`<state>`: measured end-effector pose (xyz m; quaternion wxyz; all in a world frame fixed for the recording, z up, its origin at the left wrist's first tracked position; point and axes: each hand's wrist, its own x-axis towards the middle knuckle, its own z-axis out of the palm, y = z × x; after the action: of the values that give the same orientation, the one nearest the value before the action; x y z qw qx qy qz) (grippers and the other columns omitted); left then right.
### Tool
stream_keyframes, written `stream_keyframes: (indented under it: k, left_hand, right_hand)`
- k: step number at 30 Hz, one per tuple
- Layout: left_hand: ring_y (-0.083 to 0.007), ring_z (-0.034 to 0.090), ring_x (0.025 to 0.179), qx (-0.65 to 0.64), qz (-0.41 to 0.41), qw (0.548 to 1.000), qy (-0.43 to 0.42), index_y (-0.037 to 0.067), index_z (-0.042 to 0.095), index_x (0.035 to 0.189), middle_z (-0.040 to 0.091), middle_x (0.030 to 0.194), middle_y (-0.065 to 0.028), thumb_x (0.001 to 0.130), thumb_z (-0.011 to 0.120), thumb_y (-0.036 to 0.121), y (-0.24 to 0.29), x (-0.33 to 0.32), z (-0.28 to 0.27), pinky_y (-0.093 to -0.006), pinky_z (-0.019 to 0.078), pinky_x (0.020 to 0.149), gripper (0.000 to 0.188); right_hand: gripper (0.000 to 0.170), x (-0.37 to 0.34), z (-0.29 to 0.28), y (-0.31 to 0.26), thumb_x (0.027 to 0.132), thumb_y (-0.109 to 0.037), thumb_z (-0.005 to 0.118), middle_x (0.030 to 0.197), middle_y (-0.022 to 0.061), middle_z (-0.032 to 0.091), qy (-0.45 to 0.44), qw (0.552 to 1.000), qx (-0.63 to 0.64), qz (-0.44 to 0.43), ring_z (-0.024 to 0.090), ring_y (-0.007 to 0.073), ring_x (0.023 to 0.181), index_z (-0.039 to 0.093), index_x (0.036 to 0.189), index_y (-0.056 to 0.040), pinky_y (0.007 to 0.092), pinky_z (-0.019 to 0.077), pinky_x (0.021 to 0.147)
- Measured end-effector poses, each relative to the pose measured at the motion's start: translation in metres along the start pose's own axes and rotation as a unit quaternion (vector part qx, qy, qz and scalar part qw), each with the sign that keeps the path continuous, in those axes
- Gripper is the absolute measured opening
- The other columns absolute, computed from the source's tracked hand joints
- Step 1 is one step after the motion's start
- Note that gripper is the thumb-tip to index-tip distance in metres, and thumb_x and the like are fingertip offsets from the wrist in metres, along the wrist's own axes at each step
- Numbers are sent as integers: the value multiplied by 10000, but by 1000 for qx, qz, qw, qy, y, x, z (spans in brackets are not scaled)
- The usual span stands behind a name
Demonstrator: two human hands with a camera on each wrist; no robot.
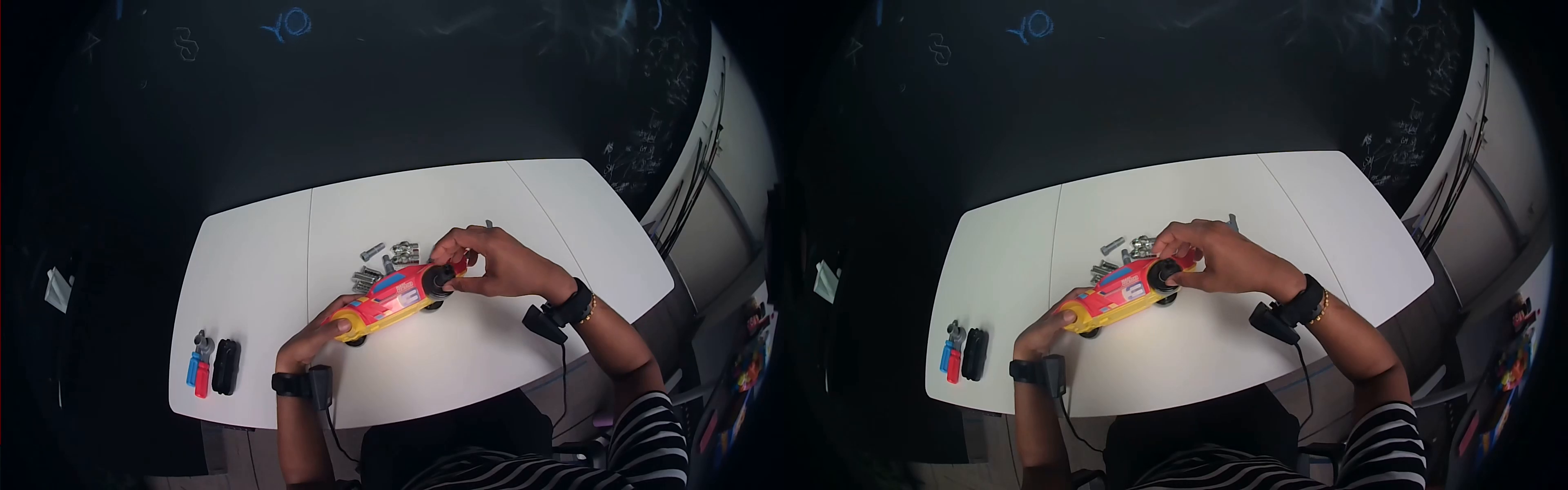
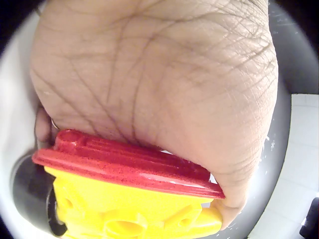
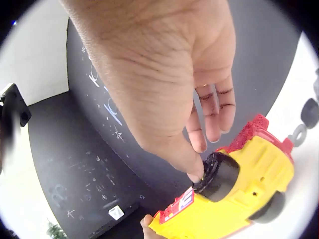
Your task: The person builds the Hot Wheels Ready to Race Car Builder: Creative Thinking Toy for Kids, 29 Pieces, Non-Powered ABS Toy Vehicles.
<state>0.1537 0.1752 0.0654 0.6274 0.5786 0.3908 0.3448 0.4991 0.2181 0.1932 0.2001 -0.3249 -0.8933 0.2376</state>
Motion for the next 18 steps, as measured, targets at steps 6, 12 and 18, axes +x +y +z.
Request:
stream_keyframes:
  k: [6, 12, 18]
  left_hand:
    - [-234, 520, 1348, -1, -9, 1000, 0, 48, 461, 1496, 595, 1396, -133, 816, 764, 573, -2, 1, -2, -366, 328, 1176, 911]
    - [-235, 531, 1337, -8, -10, 1000, -6, 39, 466, 1489, 604, 1379, -133, 809, 776, 574, 2, 1, 1, -370, 345, 1166, 920]
    - [-233, 533, 1328, -12, -1, 1000, -1, 38, 469, 1491, 606, 1372, -131, 815, 774, 574, -1, 0, 0, -370, 355, 1157, 916]
  right_hand:
    - [386, 1, -1, -5, 866, -73, 805, 1086, 58, 743, 8, 997, -31, -72, 718, 213, 1009, 717, 1238, -127, 361, 617, 873]
    - [155, 4, -4, -22, 872, -124, 812, 967, 107, 759, -12, 988, -151, -3, 733, 257, 792, 787, 1011, -57, 369, 587, 737]
    - [181, 2, -13, -35, 882, -137, 799, 989, 94, 770, 6, 977, -209, 44, 711, 247, 833, 793, 1055, -86, 372, 573, 773]
